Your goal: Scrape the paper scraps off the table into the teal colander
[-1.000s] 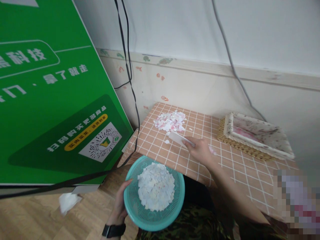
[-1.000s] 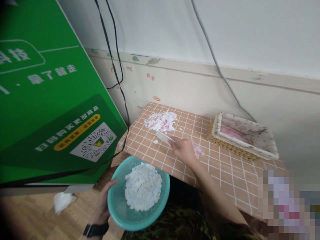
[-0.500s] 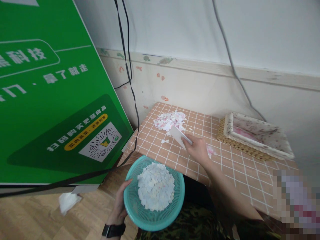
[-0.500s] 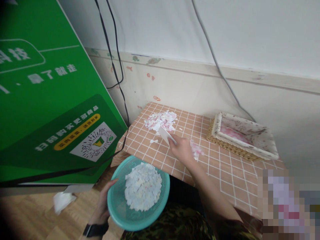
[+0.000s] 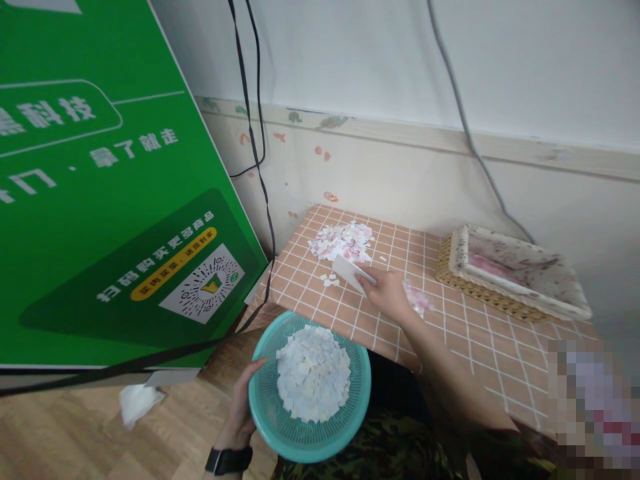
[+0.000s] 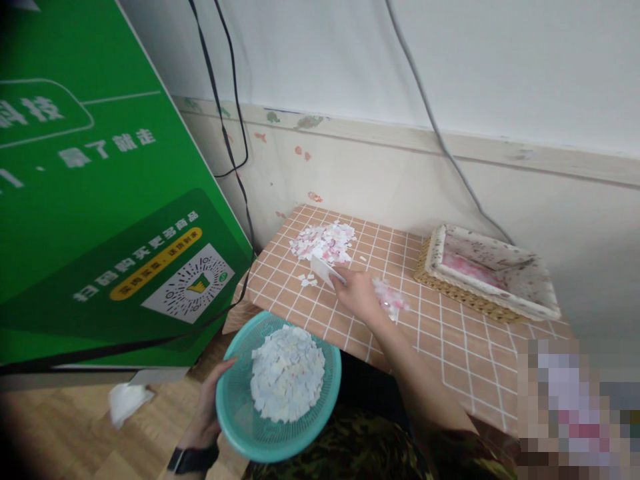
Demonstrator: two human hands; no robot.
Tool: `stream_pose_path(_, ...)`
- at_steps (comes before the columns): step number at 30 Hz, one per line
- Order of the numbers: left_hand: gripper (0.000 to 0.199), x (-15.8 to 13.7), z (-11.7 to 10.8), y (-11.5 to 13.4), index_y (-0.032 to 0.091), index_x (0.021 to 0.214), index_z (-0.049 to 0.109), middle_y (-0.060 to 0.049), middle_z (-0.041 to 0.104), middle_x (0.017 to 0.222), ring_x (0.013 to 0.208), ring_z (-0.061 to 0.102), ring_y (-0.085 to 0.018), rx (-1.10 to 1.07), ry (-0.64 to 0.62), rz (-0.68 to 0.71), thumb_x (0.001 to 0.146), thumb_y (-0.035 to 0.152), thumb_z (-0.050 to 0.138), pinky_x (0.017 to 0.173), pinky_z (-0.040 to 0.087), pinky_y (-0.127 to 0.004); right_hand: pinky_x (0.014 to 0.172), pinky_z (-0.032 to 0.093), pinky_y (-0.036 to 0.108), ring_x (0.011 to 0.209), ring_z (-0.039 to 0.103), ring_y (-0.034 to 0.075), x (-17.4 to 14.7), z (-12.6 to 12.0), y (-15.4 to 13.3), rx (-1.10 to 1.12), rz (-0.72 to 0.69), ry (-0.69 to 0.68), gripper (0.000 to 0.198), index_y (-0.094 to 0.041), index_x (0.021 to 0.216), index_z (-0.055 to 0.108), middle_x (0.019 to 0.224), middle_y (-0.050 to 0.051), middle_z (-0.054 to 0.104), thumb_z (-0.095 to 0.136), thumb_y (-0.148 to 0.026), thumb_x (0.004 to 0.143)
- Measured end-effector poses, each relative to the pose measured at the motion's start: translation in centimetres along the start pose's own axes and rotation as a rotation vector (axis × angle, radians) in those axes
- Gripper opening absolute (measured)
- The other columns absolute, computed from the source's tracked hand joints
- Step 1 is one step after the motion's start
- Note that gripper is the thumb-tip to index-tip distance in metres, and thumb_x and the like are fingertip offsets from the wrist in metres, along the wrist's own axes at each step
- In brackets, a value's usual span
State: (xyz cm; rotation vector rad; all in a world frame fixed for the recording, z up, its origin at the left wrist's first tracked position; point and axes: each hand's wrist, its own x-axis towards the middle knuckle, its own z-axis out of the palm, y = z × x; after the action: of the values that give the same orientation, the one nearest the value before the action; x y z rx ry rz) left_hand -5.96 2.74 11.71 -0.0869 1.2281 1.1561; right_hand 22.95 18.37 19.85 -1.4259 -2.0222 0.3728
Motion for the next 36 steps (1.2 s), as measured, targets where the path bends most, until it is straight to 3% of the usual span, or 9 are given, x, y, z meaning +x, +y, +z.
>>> stream_pose_path(2, 0.009, 0.0, -0.1, 0.0, 0.011, 0.070, 0.070, -0.009, 0.073, 0.067, 0.059, 0.067, -0.022, 0.002, -0.009, -0.011, 0.069, 0.016, 0.063, 0.063, 0.055, -0.034, 0.067, 0.048, 0.030, 0.078, 0.066, 0.020, -0.1, -0.2, 0.0, 0.013, -0.014, -0.023, 0.027, -0.024, 0.102, 0.068, 0.096, 0.005, 0.071, 0.046, -0.026, 0.086)
stream_pose_path(8, 0.007, 0.2, -0.3, -0.1, 0.012, 0.070, 0.069, -0.006, 0.073, 0.065, 0.056, 0.066, -0.019, 0.011, 0.027, 0.013, 0.068, 0.014, 0.064, 0.061, 0.055, -0.031, 0.065, 0.047, 0.029, 0.073, 0.066, 0.020, 0.1, -1.2, 0.2, -0.084, 0.056, 0.085, 0.029, -0.023, 0.101, 0.069, 0.088, 0.005, 0.072, 0.046, -0.031, 0.086)
stream_pose_path(16, 0.007, 0.5, -0.5, -0.2, 0.012, 0.070, 0.070, -0.007, 0.073, 0.064, 0.055, 0.066, -0.020, 0.007, 0.007, 0.028, 0.068, 0.014, 0.064, 0.059, 0.055, -0.032, 0.071, 0.048, 0.031, 0.082, 0.066, 0.021, 0.2, -0.7, 0.3, -0.022, -0.007, 0.010, 0.029, -0.024, 0.106, 0.067, 0.098, 0.004, 0.070, 0.047, -0.026, 0.085)
stream_pose_path(22, 0.006, 0.8, -1.0, -0.3, 0.012, 0.071, 0.070, -0.006, 0.073, 0.066, 0.058, 0.066, -0.019, 0.002, 0.003, 0.016, 0.069, 0.016, 0.065, 0.062, 0.055, -0.031, 0.064, 0.046, 0.030, 0.073, 0.065, 0.021, 0.8, -0.8, 0.8, -0.117, 0.049, 0.050, 0.026, -0.023, 0.098, 0.069, 0.084, 0.004, 0.072, 0.047, -0.028, 0.085)
stream_pose_path(36, 0.010, 0.7, -0.8, -0.3, 0.011, 0.073, 0.070, -0.008, 0.073, 0.066, 0.057, 0.067, -0.021, 0.022, -0.007, 0.000, 0.069, 0.018, 0.065, 0.060, 0.055, -0.034, 0.069, 0.046, 0.029, 0.080, 0.065, 0.020, 1.3, -0.6, 0.3, -0.009, -0.022, -0.067, 0.025, -0.023, 0.099, 0.069, 0.093, 0.004, 0.071, 0.049, -0.026, 0.084)
